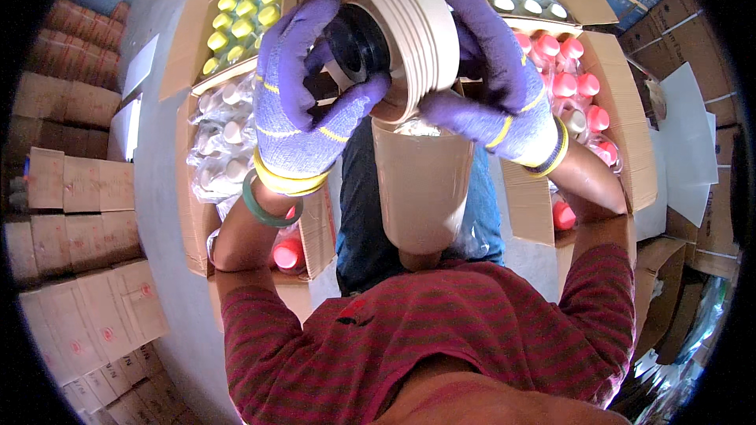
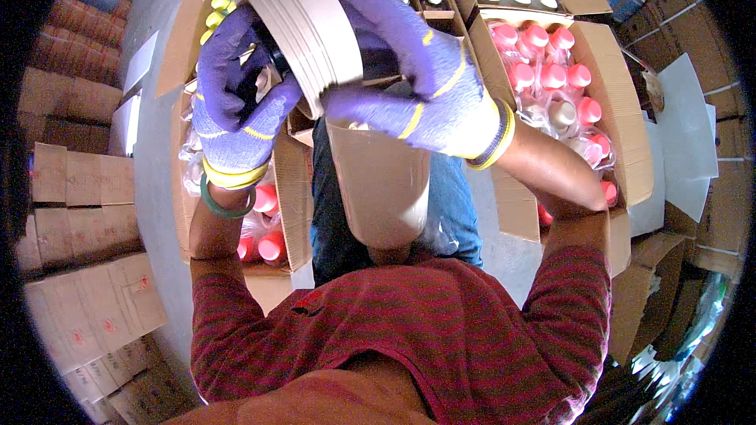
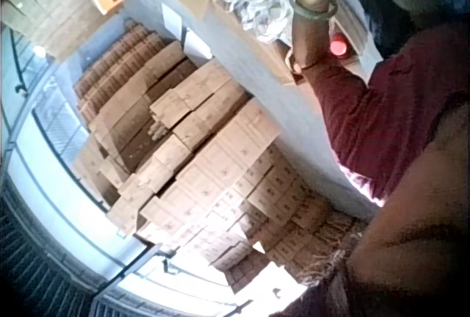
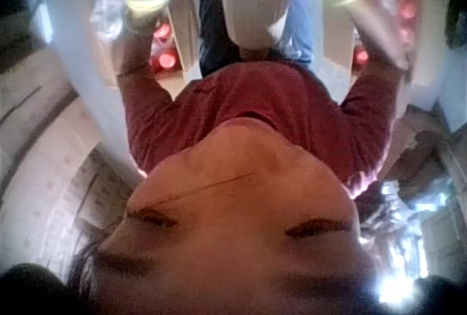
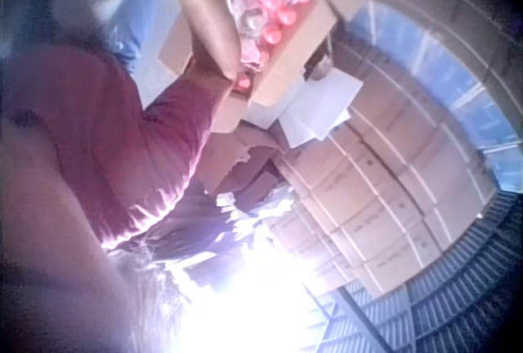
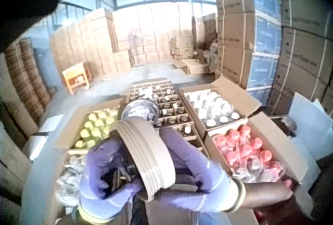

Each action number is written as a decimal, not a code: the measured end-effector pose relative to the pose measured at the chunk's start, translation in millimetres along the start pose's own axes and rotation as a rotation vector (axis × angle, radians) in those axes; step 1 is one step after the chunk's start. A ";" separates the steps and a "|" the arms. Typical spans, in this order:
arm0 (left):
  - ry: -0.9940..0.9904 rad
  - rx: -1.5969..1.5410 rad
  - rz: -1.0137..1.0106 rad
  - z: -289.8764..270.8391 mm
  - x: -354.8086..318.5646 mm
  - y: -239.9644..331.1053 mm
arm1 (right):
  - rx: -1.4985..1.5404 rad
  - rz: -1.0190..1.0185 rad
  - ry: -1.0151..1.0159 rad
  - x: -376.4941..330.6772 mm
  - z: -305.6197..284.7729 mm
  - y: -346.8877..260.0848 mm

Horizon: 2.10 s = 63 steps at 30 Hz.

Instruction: The person assembles candles by placing a metal base into a cylindrical container, inserting a wax roll, and securing a lid. They then use a tool to adjust the wick inside the container before placing the finished unit into a plastic bag.

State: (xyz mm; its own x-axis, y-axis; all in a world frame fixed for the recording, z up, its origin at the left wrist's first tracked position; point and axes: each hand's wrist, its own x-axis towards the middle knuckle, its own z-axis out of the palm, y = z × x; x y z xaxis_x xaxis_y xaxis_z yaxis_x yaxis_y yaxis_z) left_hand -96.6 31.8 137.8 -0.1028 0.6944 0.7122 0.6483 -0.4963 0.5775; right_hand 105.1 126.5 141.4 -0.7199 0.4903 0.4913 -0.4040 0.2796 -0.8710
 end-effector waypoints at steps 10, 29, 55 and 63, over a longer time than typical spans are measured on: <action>-0.156 0.005 0.031 -10.4 5.2 14.4 | -0.341 -0.002 -0.093 25.3 -33.8 -21.1; -0.119 -0.010 -0.052 -11.5 6.9 27.9 | -0.206 -0.112 -0.156 19.7 -18.5 10.0; -0.087 -0.311 -0.160 -9.7 1.8 10.3 | -0.804 -1.032 -0.250 31.7 -32.8 14.8; -0.258 0.076 0.121 -10.7 9.6 21.7 | -0.165 -0.079 -0.268 -0.1 -70.4 22.5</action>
State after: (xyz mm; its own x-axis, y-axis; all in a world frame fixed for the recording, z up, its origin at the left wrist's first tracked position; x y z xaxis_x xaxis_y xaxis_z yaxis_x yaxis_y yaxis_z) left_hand -91.6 22.2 161.5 0.1673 0.7469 0.6435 0.6997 -0.5498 0.4562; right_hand 135.8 190.9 122.0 -0.8216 0.2329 0.5203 -0.3838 0.4488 -0.8070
